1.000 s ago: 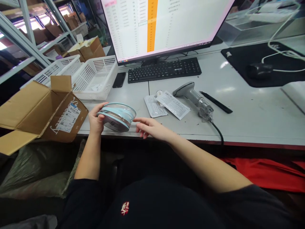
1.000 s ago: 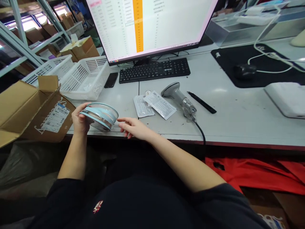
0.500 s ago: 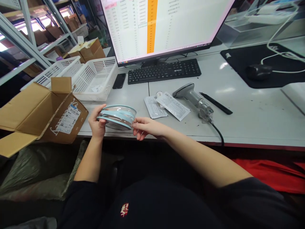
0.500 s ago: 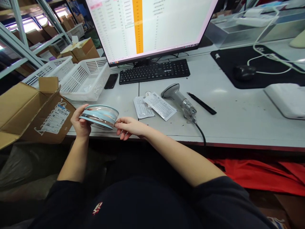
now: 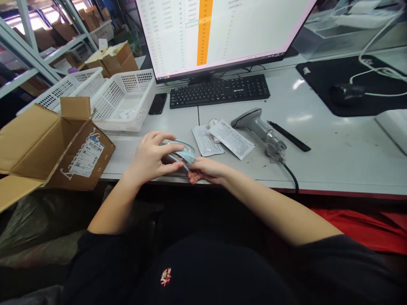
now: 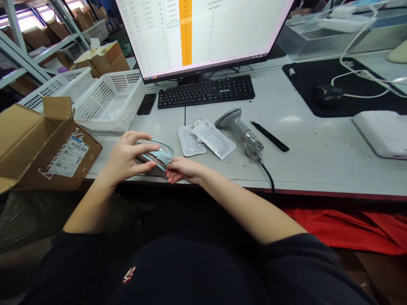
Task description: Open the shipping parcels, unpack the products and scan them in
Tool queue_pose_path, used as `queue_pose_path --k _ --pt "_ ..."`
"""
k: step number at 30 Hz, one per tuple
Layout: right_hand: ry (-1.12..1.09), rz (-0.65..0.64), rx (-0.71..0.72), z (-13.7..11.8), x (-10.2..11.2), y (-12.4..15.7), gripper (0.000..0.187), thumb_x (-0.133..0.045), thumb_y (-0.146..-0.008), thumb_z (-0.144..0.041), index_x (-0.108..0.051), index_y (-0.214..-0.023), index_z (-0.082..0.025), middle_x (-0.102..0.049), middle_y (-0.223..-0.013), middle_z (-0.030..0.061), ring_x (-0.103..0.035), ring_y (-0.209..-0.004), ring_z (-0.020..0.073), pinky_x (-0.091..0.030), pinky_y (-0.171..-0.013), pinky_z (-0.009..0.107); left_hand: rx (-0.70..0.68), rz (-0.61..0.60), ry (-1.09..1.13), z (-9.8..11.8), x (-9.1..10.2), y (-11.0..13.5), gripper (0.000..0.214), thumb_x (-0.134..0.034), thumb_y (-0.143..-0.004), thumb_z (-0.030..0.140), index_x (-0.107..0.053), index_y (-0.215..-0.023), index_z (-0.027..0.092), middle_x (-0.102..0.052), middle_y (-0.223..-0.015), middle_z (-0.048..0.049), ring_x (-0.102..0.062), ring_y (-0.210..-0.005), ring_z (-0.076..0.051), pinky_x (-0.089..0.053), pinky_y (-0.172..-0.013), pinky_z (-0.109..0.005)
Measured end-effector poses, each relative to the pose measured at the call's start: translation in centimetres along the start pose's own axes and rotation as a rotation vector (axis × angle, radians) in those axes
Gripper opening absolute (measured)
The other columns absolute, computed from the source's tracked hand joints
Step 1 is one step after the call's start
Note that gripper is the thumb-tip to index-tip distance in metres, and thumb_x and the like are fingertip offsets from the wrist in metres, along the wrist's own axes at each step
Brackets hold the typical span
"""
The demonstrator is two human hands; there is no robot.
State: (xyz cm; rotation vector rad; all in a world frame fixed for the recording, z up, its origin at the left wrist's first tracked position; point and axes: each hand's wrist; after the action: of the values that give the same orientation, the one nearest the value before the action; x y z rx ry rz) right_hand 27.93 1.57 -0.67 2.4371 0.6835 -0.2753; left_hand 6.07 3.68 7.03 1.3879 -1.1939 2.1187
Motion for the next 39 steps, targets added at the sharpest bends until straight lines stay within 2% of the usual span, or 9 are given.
queue_pose_path --k 4,7,12,15,20,25,29,34,39 --pt "-0.021 -0.052 0.081 -0.8 1.3 2.6 0.027 -0.075 -0.085 -0.034 -0.059 -0.071 -0.017 -0.063 -0.064 -0.0023 -0.060 -0.052 0.0073 -0.053 -0.055 0.017 0.009 0.011 0.005 0.0 -0.6 0.5 0.032 -0.069 -0.091 0.052 -0.080 -0.109 0.028 -0.071 -0.123 -0.0087 -0.061 -0.112 -0.028 -0.050 -0.102 -0.046" --pt "0.180 -0.031 0.218 -2.3 1.1 4.6 0.032 -0.070 -0.086 -0.044 -0.059 -0.070 -0.019 -0.062 -0.063 -0.0020 -0.060 -0.054 0.0099 -0.053 -0.058 0.022 -0.025 -0.014 -0.018 0.6 -1.0 0.2 0.045 -0.068 -0.090 0.058 -0.076 -0.124 0.030 -0.071 -0.128 -0.0084 -0.062 -0.115 -0.029 -0.048 -0.106 -0.048" --pt "1.148 0.157 0.401 -4.1 -1.1 6.4 0.031 -0.066 -0.087 -0.027 -0.057 -0.058 -0.021 -0.061 -0.057 0.0042 -0.065 -0.065 0.0203 -0.052 -0.072 0.034 -0.133 -0.047 0.011 1.7 -2.9 -0.5 0.081 -0.059 -0.088 0.077 -0.053 -0.152 0.027 -0.074 -0.125 -0.0087 -0.066 -0.118 -0.030 -0.036 -0.121 -0.052" --pt "1.532 0.285 0.506 -3.8 -2.2 6.8 0.025 -0.063 -0.085 -0.012 -0.064 -0.062 -0.021 -0.064 -0.063 0.0098 -0.068 -0.075 0.0273 -0.052 -0.085 0.045 -0.038 0.118 0.011 1.6 -4.2 0.3 0.085 -0.063 -0.084 0.079 -0.051 -0.150 0.026 -0.067 -0.137 -0.0127 -0.057 -0.136 -0.035 -0.029 -0.125 -0.057" --pt "1.499 0.226 0.780 -4.4 -2.7 6.9 0.027 -0.056 -0.090 -0.012 -0.074 -0.074 -0.025 -0.061 -0.064 0.0069 -0.062 -0.081 0.0271 -0.035 -0.114 0.067 0.308 0.363 0.054 1.1 -5.9 3.2 0.121 -0.073 -0.074 0.080 -0.016 -0.164 0.022 -0.037 -0.162 -0.0249 -0.036 -0.151 -0.043 -0.030 -0.121 -0.064" --pt "1.373 0.224 0.921 -7.6 -2.7 5.8 0.023 -0.056 -0.096 -0.028 -0.078 -0.098 -0.031 -0.065 -0.079 0.0032 -0.060 -0.096 0.0263 -0.032 -0.115 0.068 0.287 0.219 0.129 1.6 -6.0 3.9 0.126 -0.076 -0.078 0.069 0.004 -0.166 0.026 -0.028 -0.168 -0.0239 -0.034 -0.153 -0.042 -0.029 -0.123 -0.063" --pt "1.655 0.266 0.878 -10.5 -2.6 2.6 0.024 -0.054 -0.097 -0.016 -0.077 -0.094 -0.021 -0.069 -0.089 0.0065 -0.063 -0.092 0.0229 -0.041 -0.105 0.051 0.230 0.165 0.144 2.0 -6.3 3.5 0.134 -0.077 -0.080 0.062 0.022 -0.163 0.028 -0.003 -0.175 -0.0237 -0.013 -0.162 -0.042 -0.024 -0.126 -0.065" --pt "1.838 0.281 0.527 -14.0 -3.3 -2.1 0.026 -0.054 -0.100 -0.024 -0.079 -0.101 -0.020 -0.076 -0.096 0.0101 -0.067 -0.087 0.0239 -0.044 -0.076 0.034 0.209 0.189 0.157 1.8 -7.4 3.8 0.135 -0.076 -0.080 0.052 0.029 -0.161 0.026 0.013 -0.175 -0.0219 0.000 -0.164 -0.040 -0.020 -0.128 -0.064" --pt "1.807 0.064 0.324 -16.6 -4.8 -4.2 0.021 -0.065 -0.090 -0.016 -0.083 -0.100 -0.021 -0.079 -0.091 0.0057 -0.070 -0.082 0.0199 -0.045 -0.073 0.030 0.120 0.252 0.115 2.1 -7.1 3.3 0.119 -0.071 -0.077 0.039 0.005 -0.166 0.020 -0.021 -0.169 -0.0266 -0.022 -0.158 -0.045 -0.023 -0.124 -0.069"
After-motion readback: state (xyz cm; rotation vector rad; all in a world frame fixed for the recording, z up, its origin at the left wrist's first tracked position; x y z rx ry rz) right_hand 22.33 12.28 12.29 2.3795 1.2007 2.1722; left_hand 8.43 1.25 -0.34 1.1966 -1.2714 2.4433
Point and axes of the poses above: each hand's wrist, its own y-axis away from the middle knuckle, its own x-axis out of the back of the hand, z = x × y
